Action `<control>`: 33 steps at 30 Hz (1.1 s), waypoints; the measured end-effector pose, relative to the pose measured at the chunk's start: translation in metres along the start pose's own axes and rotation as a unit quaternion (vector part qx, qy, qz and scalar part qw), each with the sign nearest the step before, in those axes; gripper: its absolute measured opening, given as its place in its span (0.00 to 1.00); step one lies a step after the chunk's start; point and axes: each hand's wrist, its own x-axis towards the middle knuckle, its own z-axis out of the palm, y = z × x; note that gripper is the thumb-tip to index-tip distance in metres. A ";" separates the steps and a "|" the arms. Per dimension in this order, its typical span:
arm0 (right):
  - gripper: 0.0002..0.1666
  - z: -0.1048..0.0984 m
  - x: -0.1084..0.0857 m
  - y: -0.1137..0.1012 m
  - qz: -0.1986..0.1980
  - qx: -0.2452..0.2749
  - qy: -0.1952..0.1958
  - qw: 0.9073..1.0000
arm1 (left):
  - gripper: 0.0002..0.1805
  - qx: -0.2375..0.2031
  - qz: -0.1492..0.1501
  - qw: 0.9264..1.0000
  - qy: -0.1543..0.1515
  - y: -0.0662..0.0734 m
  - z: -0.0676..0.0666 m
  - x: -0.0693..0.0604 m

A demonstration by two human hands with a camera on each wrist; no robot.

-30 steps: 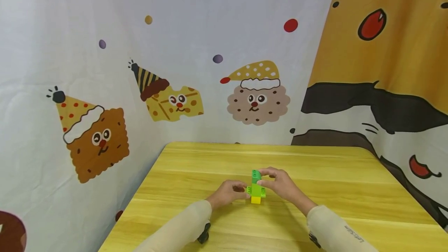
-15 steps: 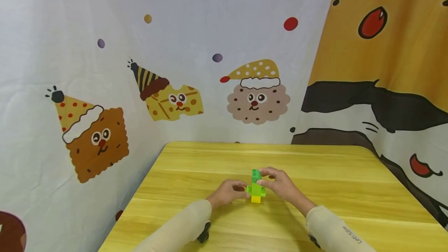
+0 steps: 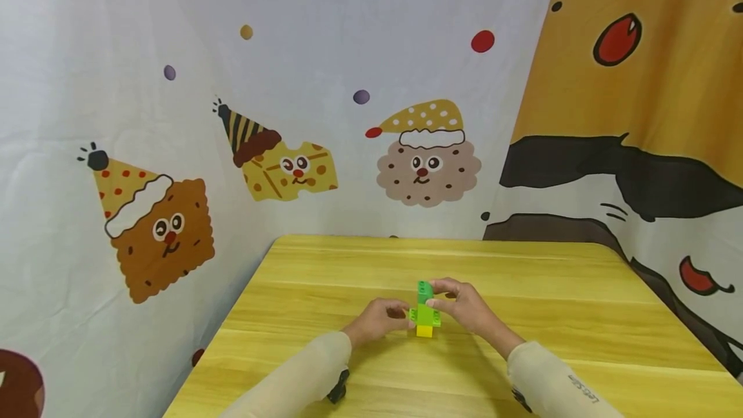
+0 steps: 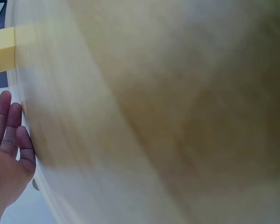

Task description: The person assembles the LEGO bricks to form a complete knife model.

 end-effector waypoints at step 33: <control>0.32 -0.001 -0.008 0.005 -0.014 0.000 0.030 0.999 | 0.20 0.000 0.010 1.000 0.004 0.004 0.001 -0.004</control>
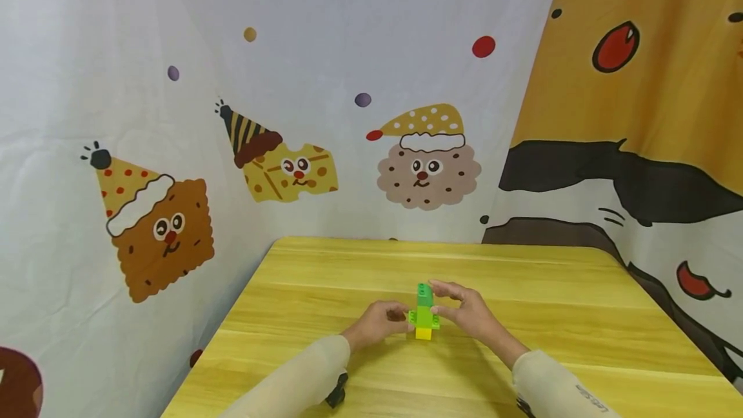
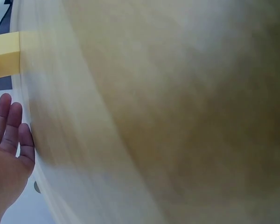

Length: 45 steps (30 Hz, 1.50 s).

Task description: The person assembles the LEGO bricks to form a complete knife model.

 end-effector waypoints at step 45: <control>0.33 0.010 0.019 0.013 0.050 0.052 -0.009 0.997 | 0.32 -0.024 0.043 0.999 0.014 0.002 0.002 0.006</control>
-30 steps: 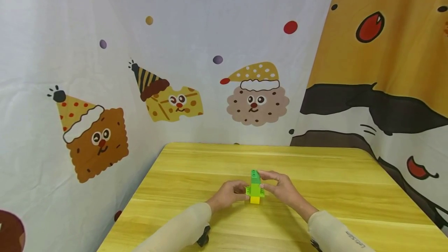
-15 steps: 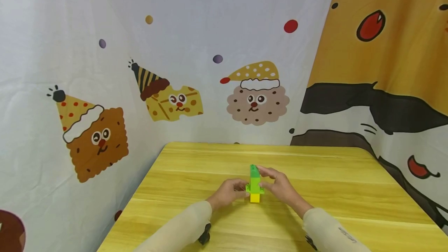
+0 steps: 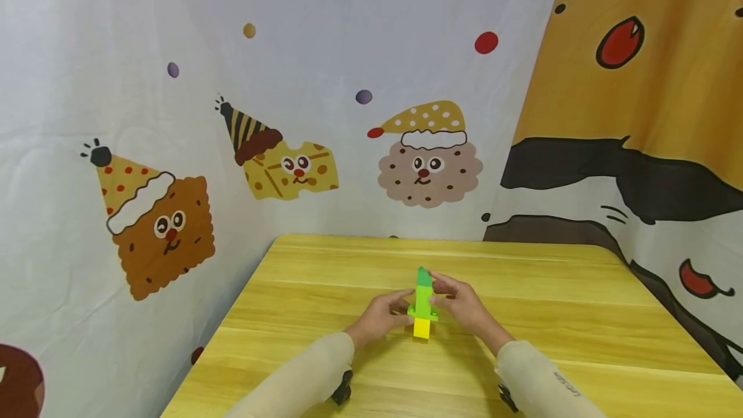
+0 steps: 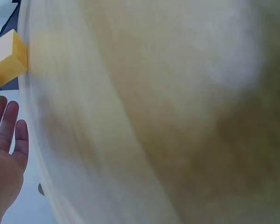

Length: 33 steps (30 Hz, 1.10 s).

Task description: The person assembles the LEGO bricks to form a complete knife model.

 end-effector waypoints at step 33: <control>0.52 0.007 -0.003 0.017 0.065 -0.023 -0.093 0.993 | 0.34 0.041 -0.021 0.999 -0.023 0.000 -0.002 -0.001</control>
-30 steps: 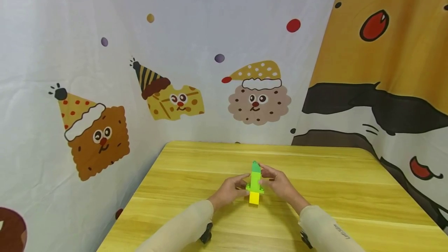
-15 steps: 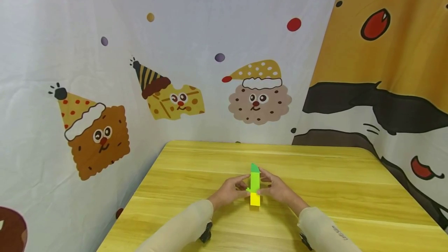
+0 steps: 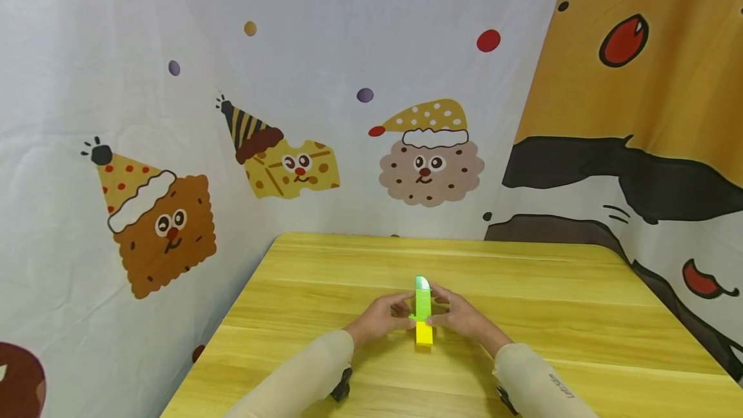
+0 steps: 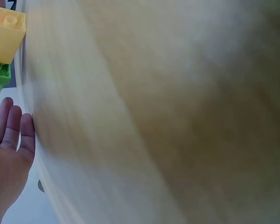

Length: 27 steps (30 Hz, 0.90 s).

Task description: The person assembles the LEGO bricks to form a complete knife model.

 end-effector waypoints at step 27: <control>0.47 -0.007 -0.007 0.008 0.051 -0.034 -0.005 0.998 | 0.29 0.040 -0.036 0.999 -0.006 -0.003 -0.002 -0.002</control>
